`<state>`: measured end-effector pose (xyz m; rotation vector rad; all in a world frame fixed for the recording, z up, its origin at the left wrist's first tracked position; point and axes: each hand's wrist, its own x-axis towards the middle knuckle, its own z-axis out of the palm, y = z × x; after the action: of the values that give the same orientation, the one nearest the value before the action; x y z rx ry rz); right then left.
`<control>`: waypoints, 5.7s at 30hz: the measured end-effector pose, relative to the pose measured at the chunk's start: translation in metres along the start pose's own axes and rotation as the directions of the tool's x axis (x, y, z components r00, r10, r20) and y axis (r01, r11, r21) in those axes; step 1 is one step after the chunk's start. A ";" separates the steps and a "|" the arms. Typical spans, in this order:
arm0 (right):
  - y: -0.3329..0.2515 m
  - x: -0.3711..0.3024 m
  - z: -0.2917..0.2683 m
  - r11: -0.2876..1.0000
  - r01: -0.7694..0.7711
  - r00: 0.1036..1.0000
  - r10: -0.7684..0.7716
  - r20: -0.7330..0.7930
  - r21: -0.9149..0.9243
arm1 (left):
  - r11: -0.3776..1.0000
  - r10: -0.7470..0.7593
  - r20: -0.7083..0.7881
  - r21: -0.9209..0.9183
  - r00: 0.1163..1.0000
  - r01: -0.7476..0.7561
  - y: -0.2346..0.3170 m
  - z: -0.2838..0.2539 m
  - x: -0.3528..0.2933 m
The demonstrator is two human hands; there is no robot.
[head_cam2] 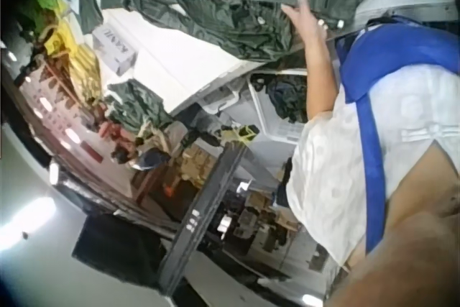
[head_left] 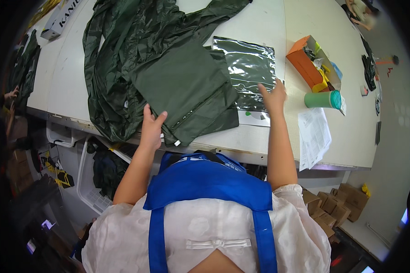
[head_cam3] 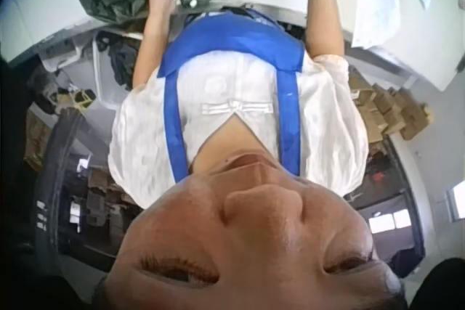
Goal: The person folds green raincoats on a white table, places instruction sheets inside the folded garments, and writes on the attached tags with a black marker. The person then places the folded items into a white basket. Other people are visible in the background working at adjacent tables.
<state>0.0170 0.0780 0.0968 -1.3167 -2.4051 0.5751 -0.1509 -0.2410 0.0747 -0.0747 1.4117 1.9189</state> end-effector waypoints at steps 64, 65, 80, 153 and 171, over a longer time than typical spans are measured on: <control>0.187 -0.020 -0.191 0.331 -0.095 0.910 0.410 -0.052 0.939 | 0.218 0.456 0.020 0.967 0.890 -0.134 -0.001 -0.001 -0.013; 0.181 -0.021 -0.197 0.327 -0.088 0.911 0.409 -0.057 0.941 | 0.226 0.454 0.075 0.954 0.888 -0.196 0.001 0.003 -0.012; 0.034 -0.035 -0.091 0.903 -0.168 0.977 0.207 -0.058 0.394 | 0.958 -0.244 0.525 0.000 0.816 0.286 0.007 0.115 -0.002; 0.124 -0.107 -0.052 0.081 -0.424 0.801 0.499 0.332 0.902 | 0.506 0.289 0.660 0.510 0.693 -0.696 0.051 0.114 0.000; 0.188 -0.129 -0.107 0.098 -0.174 0.836 0.540 0.094 0.980 | -0.179 -0.088 0.859 0.484 0.504 -0.857 -0.080 0.101 -0.014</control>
<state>0.2684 0.0804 0.0821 -1.1395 -0.8497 1.5797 -0.0572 -0.1528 0.0565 1.9955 1.9798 0.4927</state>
